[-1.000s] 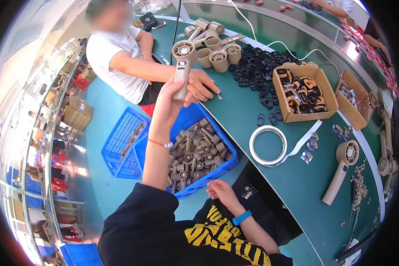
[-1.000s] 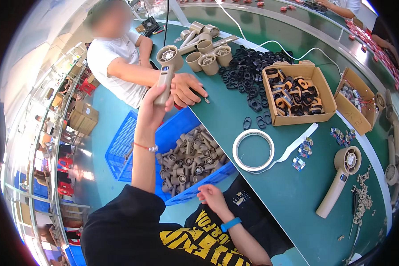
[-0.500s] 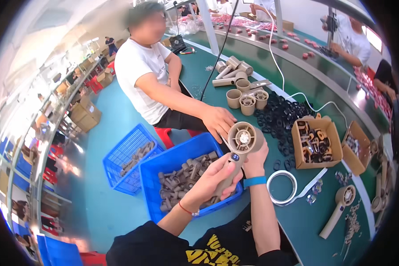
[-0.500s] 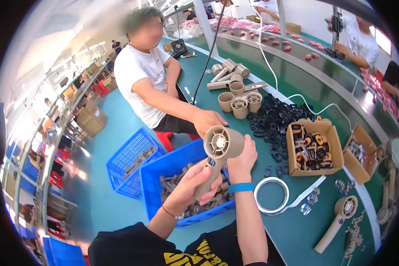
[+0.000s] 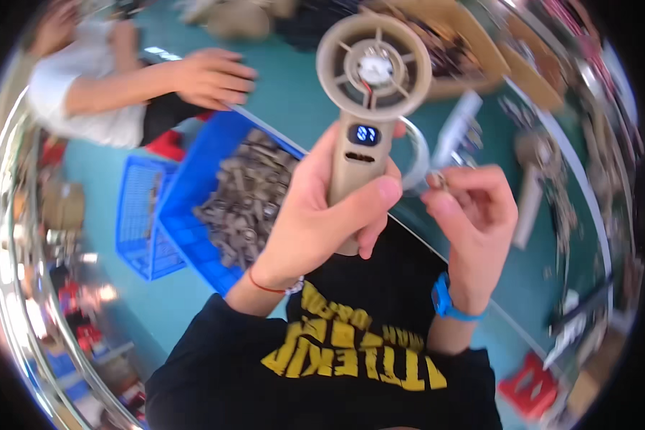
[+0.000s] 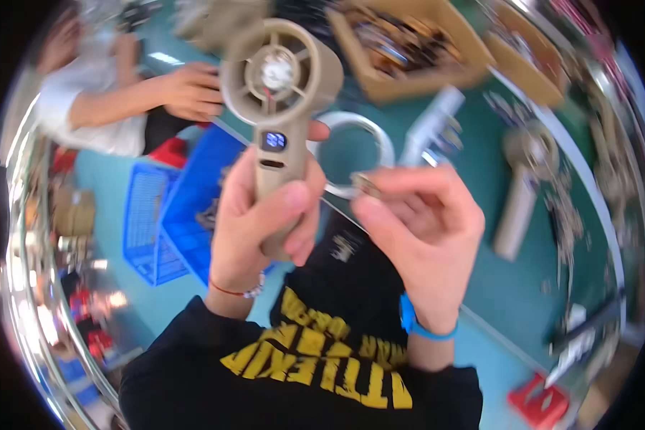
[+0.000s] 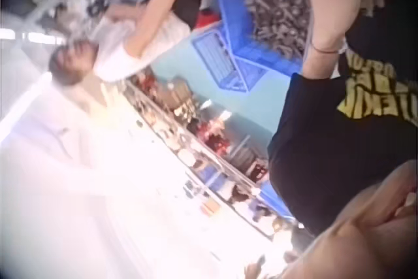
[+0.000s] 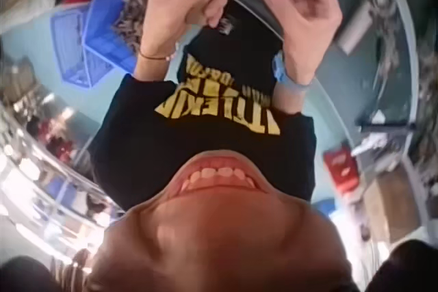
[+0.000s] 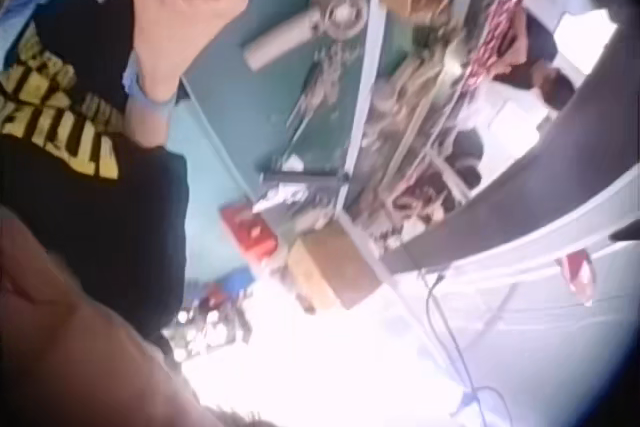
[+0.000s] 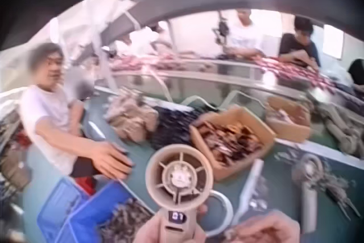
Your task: Assembling and testing the internal components and outer casing of a handheld electric fan.
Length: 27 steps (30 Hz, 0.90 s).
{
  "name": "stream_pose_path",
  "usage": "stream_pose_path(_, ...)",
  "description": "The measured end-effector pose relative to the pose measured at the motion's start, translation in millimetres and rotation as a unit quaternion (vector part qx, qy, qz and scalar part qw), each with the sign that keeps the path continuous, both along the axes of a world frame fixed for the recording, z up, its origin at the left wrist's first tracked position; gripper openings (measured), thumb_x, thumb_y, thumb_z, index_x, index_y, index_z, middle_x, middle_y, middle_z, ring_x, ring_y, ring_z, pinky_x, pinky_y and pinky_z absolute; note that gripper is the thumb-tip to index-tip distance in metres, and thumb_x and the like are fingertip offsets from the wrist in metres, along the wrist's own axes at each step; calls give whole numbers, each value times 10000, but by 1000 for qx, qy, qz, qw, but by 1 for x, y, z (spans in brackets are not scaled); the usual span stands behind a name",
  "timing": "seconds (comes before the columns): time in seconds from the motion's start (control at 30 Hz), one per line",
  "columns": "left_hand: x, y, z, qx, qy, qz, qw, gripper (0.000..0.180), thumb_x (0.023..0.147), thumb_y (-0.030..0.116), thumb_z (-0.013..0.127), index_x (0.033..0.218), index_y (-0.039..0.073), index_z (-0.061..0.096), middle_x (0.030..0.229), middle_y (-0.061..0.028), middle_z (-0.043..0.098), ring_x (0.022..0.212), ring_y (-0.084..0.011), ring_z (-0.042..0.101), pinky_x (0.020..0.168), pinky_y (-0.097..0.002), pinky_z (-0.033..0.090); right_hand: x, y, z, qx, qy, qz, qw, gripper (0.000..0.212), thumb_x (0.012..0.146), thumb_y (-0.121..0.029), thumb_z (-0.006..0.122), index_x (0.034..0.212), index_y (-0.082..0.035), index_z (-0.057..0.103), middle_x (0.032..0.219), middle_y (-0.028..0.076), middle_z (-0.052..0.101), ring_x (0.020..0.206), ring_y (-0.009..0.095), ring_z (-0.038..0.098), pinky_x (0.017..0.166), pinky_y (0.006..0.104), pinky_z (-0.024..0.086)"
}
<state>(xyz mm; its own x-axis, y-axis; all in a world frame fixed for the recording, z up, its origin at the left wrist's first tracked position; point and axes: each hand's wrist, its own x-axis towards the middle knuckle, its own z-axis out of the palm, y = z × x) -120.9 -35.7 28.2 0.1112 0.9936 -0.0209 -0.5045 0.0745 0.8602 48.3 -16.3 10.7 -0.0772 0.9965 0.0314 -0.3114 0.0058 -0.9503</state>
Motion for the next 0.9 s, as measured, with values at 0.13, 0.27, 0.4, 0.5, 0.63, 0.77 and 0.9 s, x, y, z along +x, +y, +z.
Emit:
stream_pose_path(0.13, 53, 16, -14, -26, -67, -117, 990, 469, 880, 51, 587, 1284, -8, 357, 846, -53, 538, 525, -71, 499, 433, -196, 408, 46, -6, -6, 101, -35, -16, 994, 214, 726, 144, 671, 901, 39, 607, 939, 144, 644, 881, 180, 643, 806, 278, 526)
stream_pose_path(0.27, 88, 14, -17, -64, -12, -138, 988, 470, 865, 14, 605, 1268, -7, 364, 876, -68, 555, 528, -70, 504, 425, -193, 400, 82, -22, -8, 178, -189, -57, 964, 181, 707, 156, 661, 840, 36, 634, 934, 143, 656, 856, 184, 651, 791, 277, 535)
stream_pose_path(0.4, 100, 9, -19, -63, 1, -136, 989, 475, 872, 16, 602, 1279, -3, 358, 885, -73, 559, 526, -71, 504, 422, -192, 407, 90, -30, -8, 170, -171, -84, 967, 179, 708, 141, 677, 849, 35, 644, 914, 133, 661, 842, 181, 658, 757, 276, 544)
stream_pose_path(0.5, 102, 7, -19, -51, 0, -125, 991, 478, 876, 19, 599, 1286, 1, 355, 892, -75, 555, 526, -72, 504, 423, -193, 408, 88, -33, -8, 151, -107, -76, 980, 185, 707, 131, 694, 862, 39, 651, 921, 132, 663, 835, 181, 662, 728, 281, 550)
stream_pose_path(0.63, 102, 3, -23, -46, -8, -128, 991, 474, 884, 13, 571, 1299, 7, 344, 924, -81, 542, 538, -74, 504, 436, -194, 415, 91, -35, -8, 106, -167, -98, 975, 254, 705, 110, 705, 939, 17, 675, 862, 107, 675, 794, 172, 669, 691, 269, 542)
stream_pose_path(0.77, 101, 0, -26, -40, -23, -146, 988, 470, 892, -2, 539, 1312, 14, 329, 969, -82, 525, 567, -79, 510, 453, -198, 423, 94, -35, -7, 183, -315, -74, 928, 316, 698, 90, 711, 992, -22, 690, 816, 84, 678, 736, 169, 668, 657, 258, 533)
stream_pose_path(0.9, 102, 1, -29, -46, -12, -157, 986, 424, 905, 28, 546, 1281, 26, 351, 983, -79, 528, 579, -78, 513, 455, -202, 425, 91, -41, -6, 159, -324, -57, 931, 300, 710, 90, 712, 990, -13, 686, 838, 78, 682, 721, 150, 661, 658, 255, 537)
